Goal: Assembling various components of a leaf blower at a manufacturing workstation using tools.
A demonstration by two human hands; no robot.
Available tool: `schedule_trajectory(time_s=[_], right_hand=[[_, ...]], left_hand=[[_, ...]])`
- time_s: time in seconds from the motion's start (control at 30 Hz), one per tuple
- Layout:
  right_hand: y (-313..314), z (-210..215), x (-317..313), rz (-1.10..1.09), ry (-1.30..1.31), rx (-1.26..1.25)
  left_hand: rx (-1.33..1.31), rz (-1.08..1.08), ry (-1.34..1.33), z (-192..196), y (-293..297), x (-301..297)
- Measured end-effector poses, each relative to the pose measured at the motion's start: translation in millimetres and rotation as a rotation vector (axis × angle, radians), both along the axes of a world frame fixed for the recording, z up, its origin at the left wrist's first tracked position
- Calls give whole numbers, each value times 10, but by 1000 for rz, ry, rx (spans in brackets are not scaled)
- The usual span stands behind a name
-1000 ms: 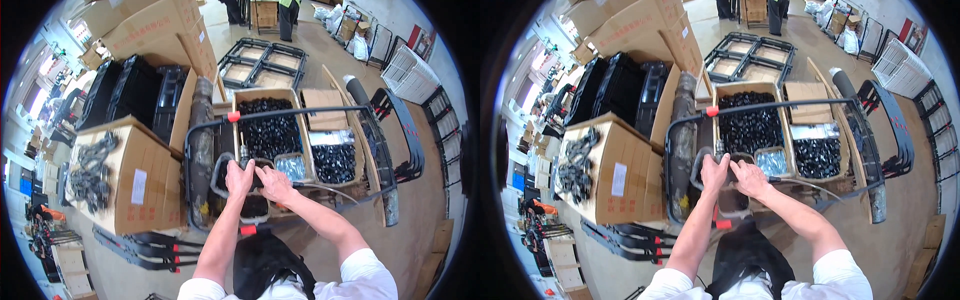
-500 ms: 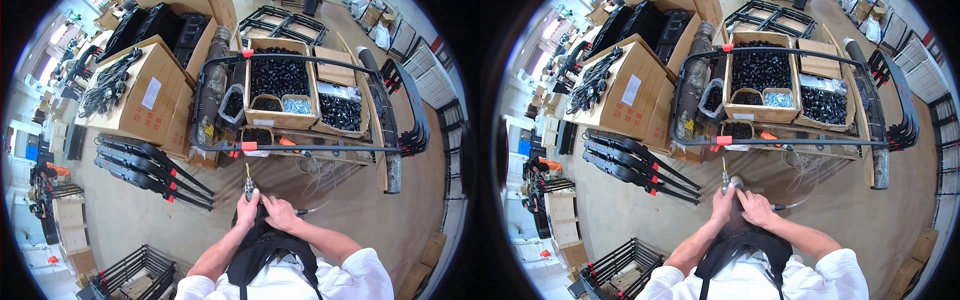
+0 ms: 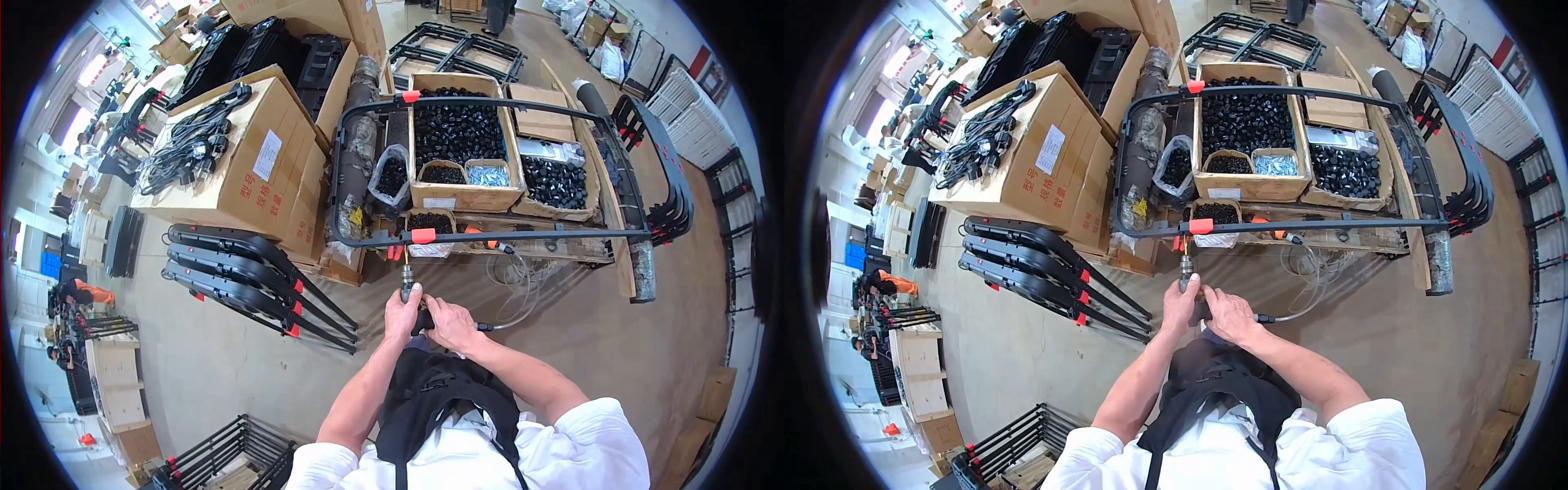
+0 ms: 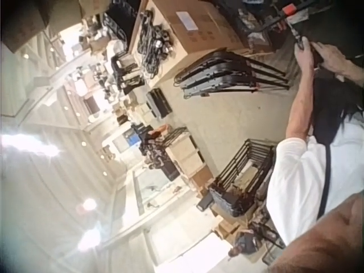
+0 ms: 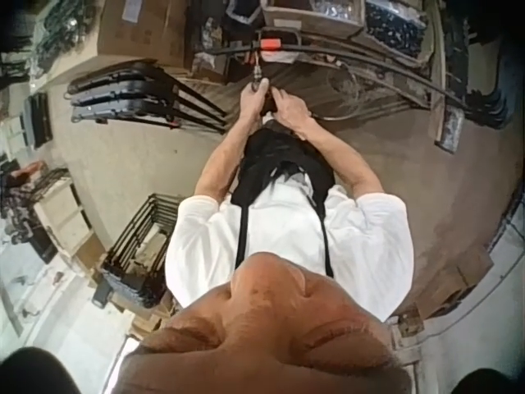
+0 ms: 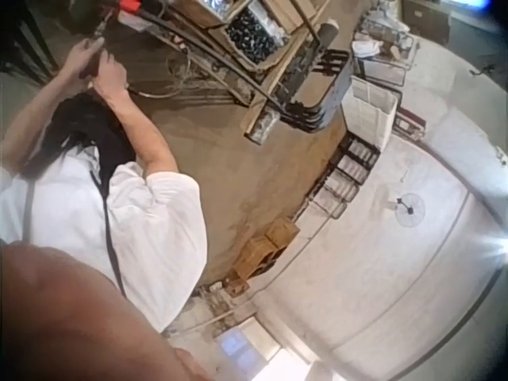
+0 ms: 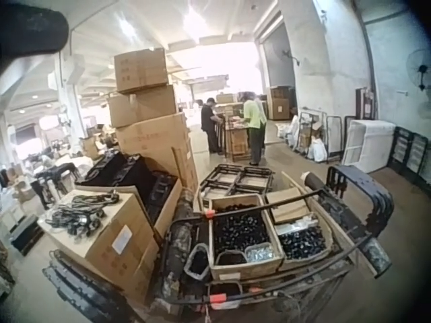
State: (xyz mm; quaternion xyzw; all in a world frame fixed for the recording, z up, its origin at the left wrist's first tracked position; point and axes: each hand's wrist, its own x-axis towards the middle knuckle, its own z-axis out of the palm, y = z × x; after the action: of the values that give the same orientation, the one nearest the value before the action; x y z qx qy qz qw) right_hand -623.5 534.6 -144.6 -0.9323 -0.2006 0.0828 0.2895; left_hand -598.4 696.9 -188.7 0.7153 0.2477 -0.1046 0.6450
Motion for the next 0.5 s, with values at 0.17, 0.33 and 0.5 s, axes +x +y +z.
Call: schedule_trajectory(time_s=[0.17,0.33,0.5], right_hand=[[27,15,31,-42,39,2],[81,-26,50,-92,49,39],[88,-10,85,-83,55,36]], left_hand=[[57,-53,35,82,23,99],[103,-110,57,214,38,170],[161,-126,78,88,69,204]])
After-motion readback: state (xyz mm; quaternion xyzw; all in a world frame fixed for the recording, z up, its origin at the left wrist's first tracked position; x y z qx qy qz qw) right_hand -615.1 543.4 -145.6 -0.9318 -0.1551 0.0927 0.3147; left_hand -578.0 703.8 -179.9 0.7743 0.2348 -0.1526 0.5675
